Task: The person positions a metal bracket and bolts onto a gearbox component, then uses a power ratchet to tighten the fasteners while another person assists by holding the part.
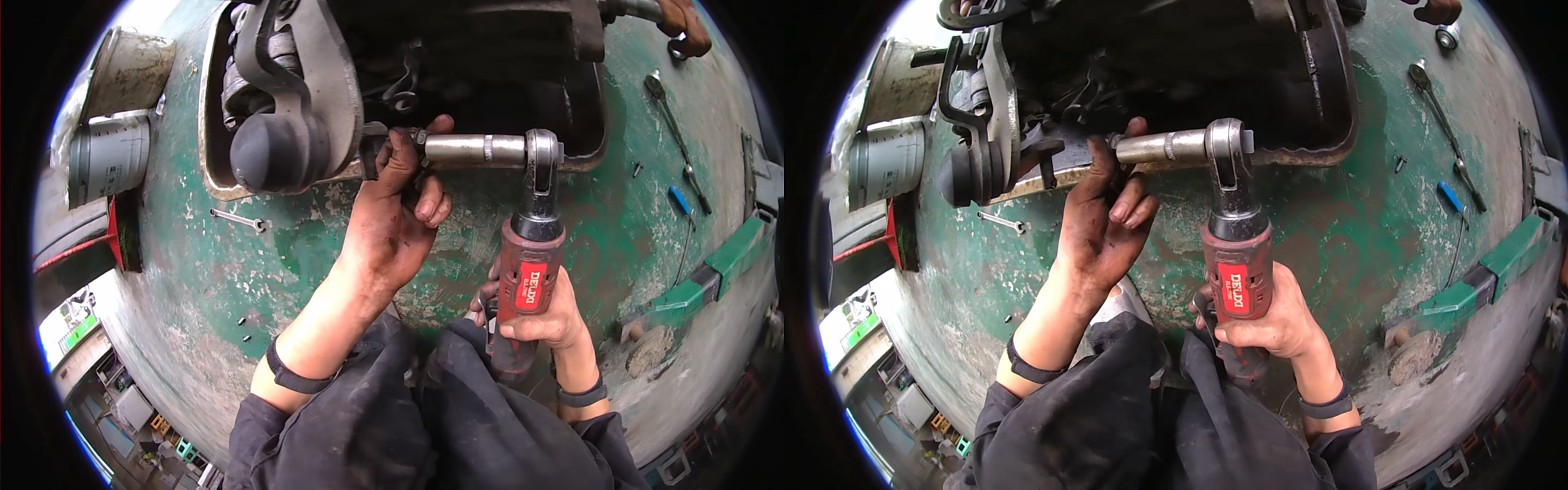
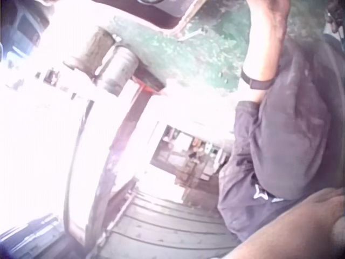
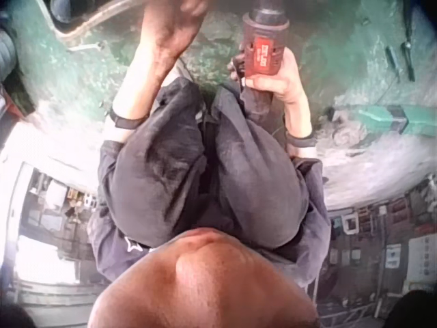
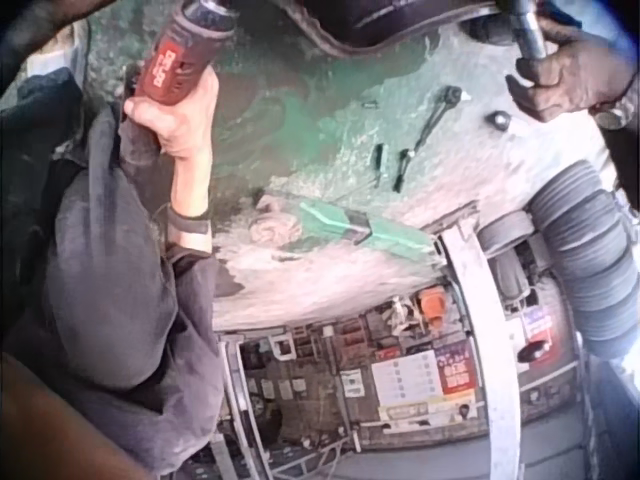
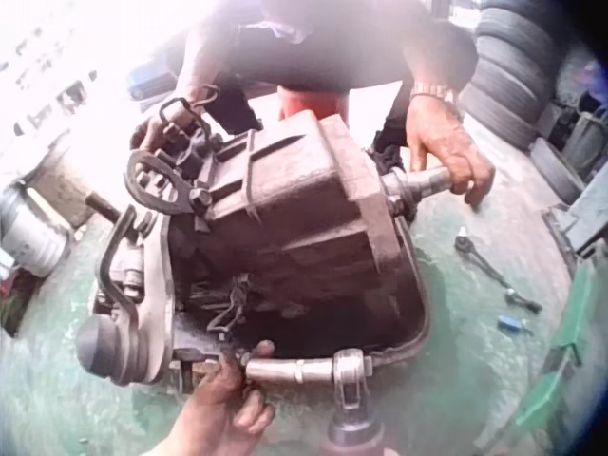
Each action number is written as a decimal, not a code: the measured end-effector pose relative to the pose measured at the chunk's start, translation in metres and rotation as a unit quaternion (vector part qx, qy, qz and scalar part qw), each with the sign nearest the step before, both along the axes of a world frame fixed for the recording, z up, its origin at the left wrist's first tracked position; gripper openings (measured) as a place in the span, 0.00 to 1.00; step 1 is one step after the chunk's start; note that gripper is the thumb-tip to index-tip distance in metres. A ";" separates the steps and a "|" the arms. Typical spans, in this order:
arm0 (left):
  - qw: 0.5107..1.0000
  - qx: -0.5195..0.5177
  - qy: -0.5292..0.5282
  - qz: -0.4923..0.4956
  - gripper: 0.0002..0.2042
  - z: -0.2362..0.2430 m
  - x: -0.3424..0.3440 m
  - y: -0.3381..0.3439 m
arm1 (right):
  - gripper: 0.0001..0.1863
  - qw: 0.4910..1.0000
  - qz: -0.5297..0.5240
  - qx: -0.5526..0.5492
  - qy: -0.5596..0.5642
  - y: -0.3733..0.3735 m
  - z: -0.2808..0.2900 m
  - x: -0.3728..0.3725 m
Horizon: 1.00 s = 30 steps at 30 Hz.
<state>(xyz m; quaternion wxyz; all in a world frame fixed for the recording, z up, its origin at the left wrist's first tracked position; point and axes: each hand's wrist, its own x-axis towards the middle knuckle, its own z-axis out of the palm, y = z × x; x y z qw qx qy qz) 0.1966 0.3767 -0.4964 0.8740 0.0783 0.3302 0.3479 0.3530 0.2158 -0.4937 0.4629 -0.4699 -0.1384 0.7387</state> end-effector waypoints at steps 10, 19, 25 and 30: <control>0.998 0.055 0.030 -0.017 0.14 -0.015 0.008 -0.002 | 0.32 0.999 -0.028 -0.016 0.003 -0.007 -0.018 -0.009; 0.982 0.137 0.128 0.029 0.13 -0.016 -0.045 -0.014 | 0.22 0.973 0.176 0.042 -0.144 0.004 -0.080 -0.047; 0.987 0.051 0.134 -0.067 0.12 -0.028 -0.035 -0.025 | 0.24 0.885 0.386 0.045 -0.258 0.029 -0.103 -0.061; 0.975 0.042 0.156 -0.153 0.10 -0.032 -0.025 -0.025 | 0.23 0.790 0.403 0.100 -0.452 0.037 -0.073 -0.048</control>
